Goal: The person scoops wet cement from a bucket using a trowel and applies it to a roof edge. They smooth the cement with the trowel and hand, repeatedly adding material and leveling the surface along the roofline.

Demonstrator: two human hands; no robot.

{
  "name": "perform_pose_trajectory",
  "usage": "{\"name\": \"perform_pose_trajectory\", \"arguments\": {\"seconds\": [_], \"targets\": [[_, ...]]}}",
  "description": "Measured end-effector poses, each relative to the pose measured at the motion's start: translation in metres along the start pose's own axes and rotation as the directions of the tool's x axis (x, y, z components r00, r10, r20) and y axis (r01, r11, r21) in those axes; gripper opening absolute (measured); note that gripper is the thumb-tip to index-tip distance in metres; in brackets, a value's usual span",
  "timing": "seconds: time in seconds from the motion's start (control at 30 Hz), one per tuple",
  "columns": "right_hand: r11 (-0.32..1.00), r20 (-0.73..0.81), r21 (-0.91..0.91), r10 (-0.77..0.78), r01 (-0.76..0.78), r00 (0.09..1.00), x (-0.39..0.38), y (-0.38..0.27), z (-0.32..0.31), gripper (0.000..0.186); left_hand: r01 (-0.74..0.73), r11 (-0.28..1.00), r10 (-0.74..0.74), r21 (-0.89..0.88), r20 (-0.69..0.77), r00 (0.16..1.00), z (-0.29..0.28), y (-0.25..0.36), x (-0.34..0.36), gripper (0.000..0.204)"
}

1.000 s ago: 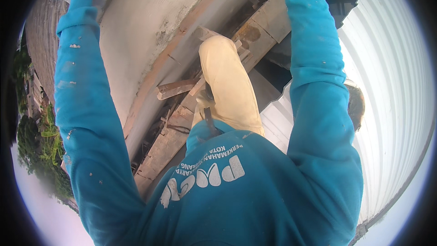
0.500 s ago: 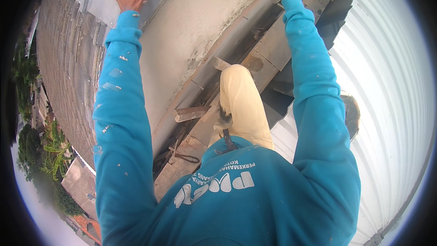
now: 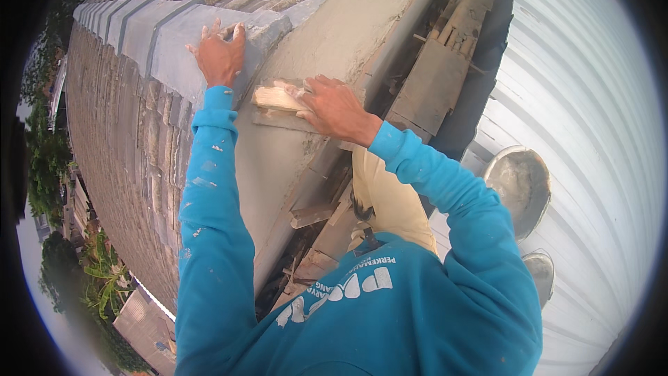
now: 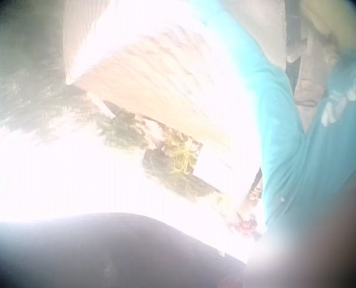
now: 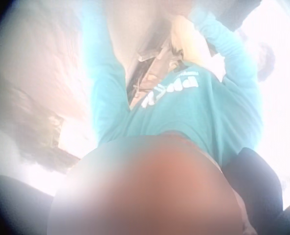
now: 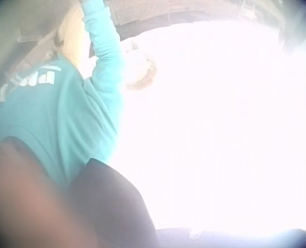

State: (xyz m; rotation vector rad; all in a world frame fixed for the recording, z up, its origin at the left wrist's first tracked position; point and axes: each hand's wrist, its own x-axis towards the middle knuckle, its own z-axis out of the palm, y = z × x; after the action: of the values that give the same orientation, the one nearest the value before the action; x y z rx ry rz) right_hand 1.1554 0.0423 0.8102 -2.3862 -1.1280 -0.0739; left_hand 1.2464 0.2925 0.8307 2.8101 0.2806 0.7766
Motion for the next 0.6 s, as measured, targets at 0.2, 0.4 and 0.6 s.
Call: {"name": "perform_pose_trajectory", "arguments": {"seconds": [0.2, 0.4, 0.6], "targets": [[0.966, -0.121, -0.235, 0.084, -0.11, 0.989, 0.021, 0.065, -0.02, 0.055, 0.018, 0.999, -0.017, -0.044, 0.017, 1.0, -0.004, -0.003, -0.003, 0.038], [0.789, -0.386, -0.477, 0.207, -0.387, 0.899, 0.055, 0.237, -0.066, 0.045, 0.01, 0.999, -0.008, -0.047, 0.03, 1.0, -0.007, 0.002, -0.003, 0.035], [0.643, -0.54, -0.536, 0.236, -0.546, 0.808, 0.102, 0.338, -0.103, 0.045, 0.014, 0.996, -0.012, -0.086, 0.021, 1.0, -0.008, 0.003, -0.004, 0.033]]}}
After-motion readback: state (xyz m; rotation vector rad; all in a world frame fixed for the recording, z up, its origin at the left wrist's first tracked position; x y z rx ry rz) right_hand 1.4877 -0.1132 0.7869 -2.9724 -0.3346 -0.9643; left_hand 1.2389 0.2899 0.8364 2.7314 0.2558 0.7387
